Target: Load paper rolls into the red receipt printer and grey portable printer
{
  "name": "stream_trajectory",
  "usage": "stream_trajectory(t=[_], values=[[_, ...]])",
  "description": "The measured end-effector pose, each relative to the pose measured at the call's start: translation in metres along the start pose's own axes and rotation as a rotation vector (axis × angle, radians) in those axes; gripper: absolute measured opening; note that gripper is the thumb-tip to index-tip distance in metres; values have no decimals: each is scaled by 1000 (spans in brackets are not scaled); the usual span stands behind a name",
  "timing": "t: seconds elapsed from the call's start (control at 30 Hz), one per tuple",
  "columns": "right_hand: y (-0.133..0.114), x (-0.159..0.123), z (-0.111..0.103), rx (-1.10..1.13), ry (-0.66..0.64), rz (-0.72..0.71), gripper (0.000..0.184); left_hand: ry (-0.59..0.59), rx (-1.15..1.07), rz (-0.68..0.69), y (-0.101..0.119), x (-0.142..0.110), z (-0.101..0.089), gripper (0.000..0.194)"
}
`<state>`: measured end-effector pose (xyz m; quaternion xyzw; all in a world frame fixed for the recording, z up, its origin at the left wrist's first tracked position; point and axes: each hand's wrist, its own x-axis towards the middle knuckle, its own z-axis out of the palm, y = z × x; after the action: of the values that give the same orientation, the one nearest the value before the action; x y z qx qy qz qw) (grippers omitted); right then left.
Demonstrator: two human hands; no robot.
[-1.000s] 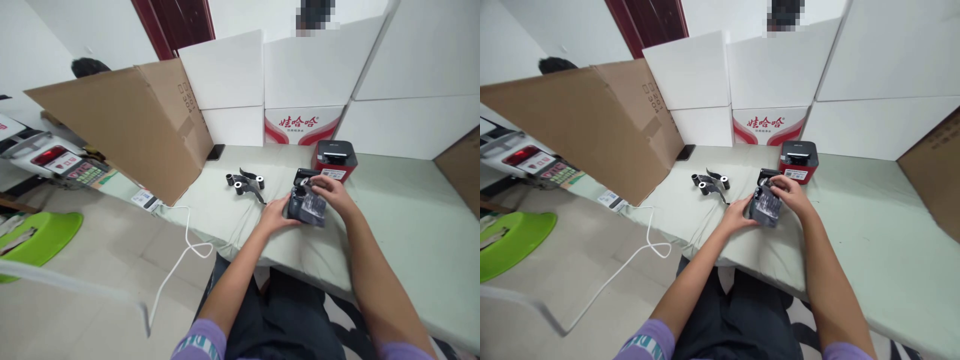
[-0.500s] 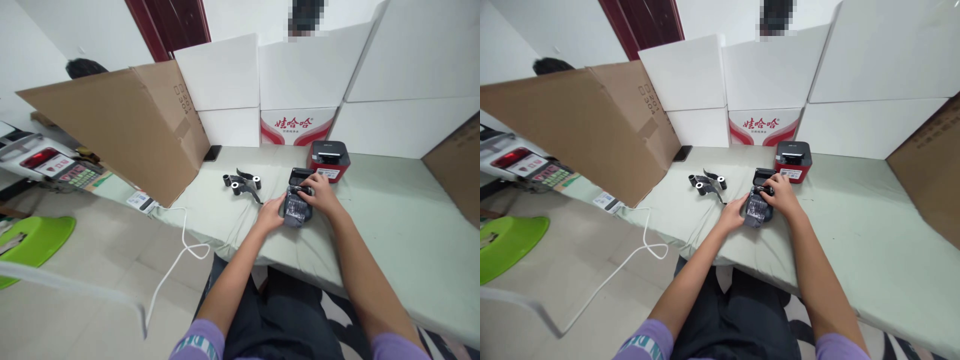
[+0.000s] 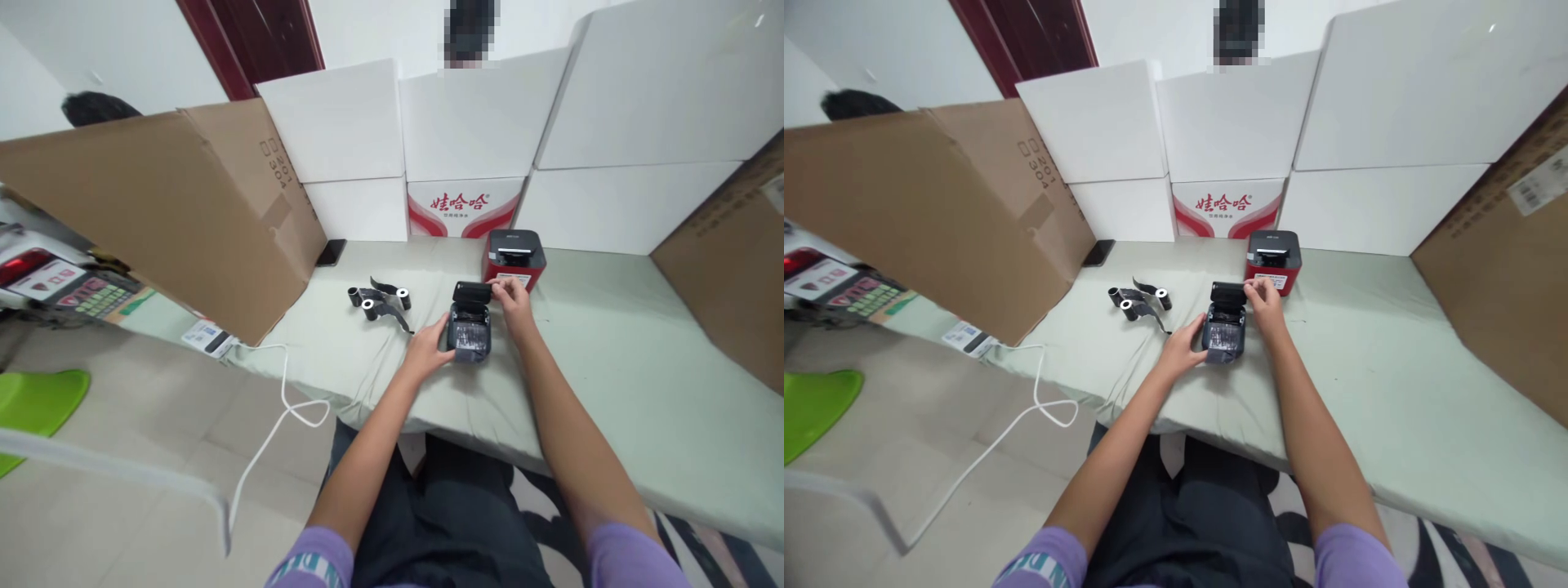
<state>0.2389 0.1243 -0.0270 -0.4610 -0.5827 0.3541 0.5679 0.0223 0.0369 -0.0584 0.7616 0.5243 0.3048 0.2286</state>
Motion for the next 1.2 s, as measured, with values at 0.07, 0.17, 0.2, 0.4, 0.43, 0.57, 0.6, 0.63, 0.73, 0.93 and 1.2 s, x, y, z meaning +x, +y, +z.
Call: stream_trajectory(t=[0.07,0.17,0.2,0.4,0.43,0.57,0.6,0.63,0.73,0.93,1.2], values=[[1,0,-1,13,-101,43,26,-2,9,-18,1,-1,0,90],[3,-3,-1,-47,-272,102,30,-5,17,-25,1,-1,2,91],[4,-4,-1,-72,-316,124,33,-6,18,-26,1,0,2,91],[3,-6,-11,-105,-456,282,47,2,21,-20,-1,0,2,96],[2,-6,-13,-100,-468,291,49,6,17,7,0,0,1,98],[-3,-8,-14,-75,-491,315,51,-28,41,91,2,-1,-1,98],[-4,-9,-13,-75,-492,324,50,-41,51,84,3,-1,-1,97],[-4,-9,-12,-76,-492,330,50,-51,56,68,4,-1,-1,96],[-4,-10,-11,-67,-507,326,49,-52,43,9,8,0,-2,95],[0,-10,-11,-20,-512,288,59,-47,46,-25,14,3,-9,87],[6,-57,-15,-206,-163,320,57,-33,63,13,6,4,-3,88]])
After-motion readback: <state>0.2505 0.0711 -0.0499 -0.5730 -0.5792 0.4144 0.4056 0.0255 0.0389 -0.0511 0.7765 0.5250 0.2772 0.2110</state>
